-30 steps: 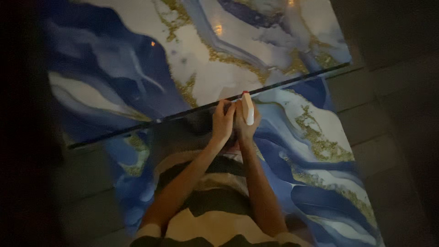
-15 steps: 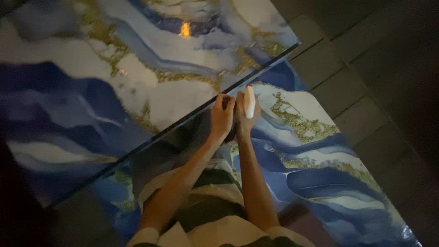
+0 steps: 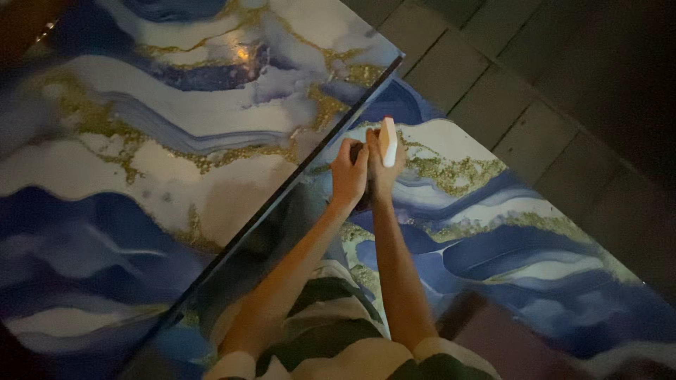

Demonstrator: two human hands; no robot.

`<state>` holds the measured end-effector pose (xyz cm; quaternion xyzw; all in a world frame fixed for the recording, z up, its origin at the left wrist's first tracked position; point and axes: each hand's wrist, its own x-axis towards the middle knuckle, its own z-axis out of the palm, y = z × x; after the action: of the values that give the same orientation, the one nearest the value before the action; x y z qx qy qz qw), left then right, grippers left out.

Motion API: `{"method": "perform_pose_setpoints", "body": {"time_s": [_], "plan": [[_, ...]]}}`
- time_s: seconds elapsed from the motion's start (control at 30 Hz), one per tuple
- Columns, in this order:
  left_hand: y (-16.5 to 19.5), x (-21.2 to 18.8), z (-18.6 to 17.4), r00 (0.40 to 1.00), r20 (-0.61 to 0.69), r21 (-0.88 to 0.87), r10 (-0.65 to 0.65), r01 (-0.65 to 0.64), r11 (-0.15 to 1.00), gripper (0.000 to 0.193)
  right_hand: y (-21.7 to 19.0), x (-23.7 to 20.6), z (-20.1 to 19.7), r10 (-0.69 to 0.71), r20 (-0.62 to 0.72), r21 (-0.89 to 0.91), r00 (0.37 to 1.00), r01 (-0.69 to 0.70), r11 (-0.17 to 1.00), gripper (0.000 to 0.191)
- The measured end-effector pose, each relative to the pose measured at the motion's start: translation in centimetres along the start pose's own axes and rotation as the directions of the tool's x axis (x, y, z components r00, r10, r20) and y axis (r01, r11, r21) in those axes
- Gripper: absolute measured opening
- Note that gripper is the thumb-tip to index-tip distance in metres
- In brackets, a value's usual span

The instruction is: The person wipes a large glossy panel with a dark cloth, sprays it with a white bottle, and continues wiping across the surface. They then pick up two clear glasses and place them on the panel.

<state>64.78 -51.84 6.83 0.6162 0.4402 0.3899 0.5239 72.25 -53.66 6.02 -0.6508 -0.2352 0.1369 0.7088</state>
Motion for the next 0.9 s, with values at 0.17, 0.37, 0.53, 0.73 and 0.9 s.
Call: {"method": "perform_pose_setpoints", "body": {"time_s": [0.17,0.37,0.53,0.73,0.9], "plan": [[-0.1,0.2,1.7,0.998,0.055,0.032,-0.032,0.030,0.999,0.028,-0.4,1.2,-1.2,0.079,0.003,-0.080,0.997,-0.079,0.994,0.029],[-2.1,-0.9,3.0,0.997,0.075,0.090,0.021,-0.027,0.996,0.025,0.1,-0.7,-3.9,-0.221,-0.129,-0.382,0.967,0.157,0.911,0.048],[-4.2,-3.2,5.0,0.985,0.148,0.224,0.086,-0.118,0.967,0.022,3.0,-2.7,-7.8,-0.075,-0.129,-0.607,0.989,-0.018,0.794,0.036],[-5.2,-5.3,6.7,0.961,0.261,0.122,0.094,-0.129,0.984,0.018,4.5,-3.5,-10.1,0.040,-0.130,-0.492,0.991,-0.099,0.865,0.020],[-5.3,-6.0,5.4,0.952,0.299,0.297,-0.068,-0.025,0.955,0.019,4.3,-5.4,-10.6,-0.045,0.047,-0.500,0.998,0.062,0.864,0.039]]}}
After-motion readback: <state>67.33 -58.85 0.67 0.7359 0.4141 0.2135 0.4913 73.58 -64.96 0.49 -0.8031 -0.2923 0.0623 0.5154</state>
